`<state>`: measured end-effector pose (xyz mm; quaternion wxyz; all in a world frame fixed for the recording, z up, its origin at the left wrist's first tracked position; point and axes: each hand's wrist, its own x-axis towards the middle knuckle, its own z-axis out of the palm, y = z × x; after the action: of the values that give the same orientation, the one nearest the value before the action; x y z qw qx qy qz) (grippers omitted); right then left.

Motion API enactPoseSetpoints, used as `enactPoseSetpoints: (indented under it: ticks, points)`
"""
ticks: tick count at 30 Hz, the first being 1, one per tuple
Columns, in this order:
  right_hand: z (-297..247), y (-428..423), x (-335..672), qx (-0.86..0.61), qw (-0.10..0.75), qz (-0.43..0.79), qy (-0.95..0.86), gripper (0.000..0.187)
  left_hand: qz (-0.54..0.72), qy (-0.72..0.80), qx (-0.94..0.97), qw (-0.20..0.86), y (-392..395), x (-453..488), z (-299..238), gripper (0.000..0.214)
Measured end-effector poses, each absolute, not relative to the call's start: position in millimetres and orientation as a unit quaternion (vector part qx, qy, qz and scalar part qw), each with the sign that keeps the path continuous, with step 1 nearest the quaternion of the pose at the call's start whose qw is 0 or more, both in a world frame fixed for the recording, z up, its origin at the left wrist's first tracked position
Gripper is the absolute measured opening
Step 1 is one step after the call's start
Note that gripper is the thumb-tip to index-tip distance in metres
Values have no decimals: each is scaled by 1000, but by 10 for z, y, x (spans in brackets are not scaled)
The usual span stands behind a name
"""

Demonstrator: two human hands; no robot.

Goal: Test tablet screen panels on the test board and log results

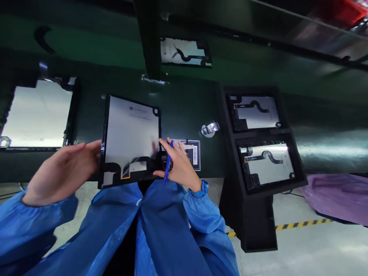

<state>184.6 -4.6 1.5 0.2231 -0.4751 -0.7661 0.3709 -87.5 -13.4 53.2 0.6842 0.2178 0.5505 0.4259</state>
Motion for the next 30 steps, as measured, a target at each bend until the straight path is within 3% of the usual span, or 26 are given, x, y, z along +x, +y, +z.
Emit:
enactPoseSetpoints:
  ticks: [2, 4, 6, 8, 11, 14, 21, 23, 26, 30]
  points:
    - [153, -63, 1878, -476, 338, 426, -692, 73, 450, 485, 274, 698, -88, -682, 640, 36]
    - [328, -85, 1928, -476, 432, 449, -620, 68, 428, 391, 396, 712, -89, -519, 690, 35]
    - [487, -100, 1995, -501, 465, 424, -594, 70, 379, 327, 505, 703, -107, -434, 637, 35]
    - [578, -101, 2052, -554, 461, 369, -587, 66, 375, 356, 531, 671, -117, -431, 474, 33]
    - [560, -76, 2009, -607, 471, 325, -550, 57, 496, 464, 423, 599, -87, -503, 133, 31]
    - [440, -50, 1734, -586, 505, 369, -515, 55, 585, 487, 259, 595, -32, -563, -83, 40]
    - [170, -80, 1264, -472, 501, 433, -582, 51, 562, 466, 17, 683, -78, -688, 24, 60]
    - [71, -82, 1469, -518, 491, 348, -608, 42, 577, 469, -2, 669, -91, -725, 41, 60]
    - [-114, -45, 1928, -610, 453, 105, -642, 14, 617, 482, -35, 621, -87, -746, 54, 51]
    - [-310, 14, 2308, -611, 369, -3, -700, 15, 639, 480, -61, 598, -89, -749, 32, 51]
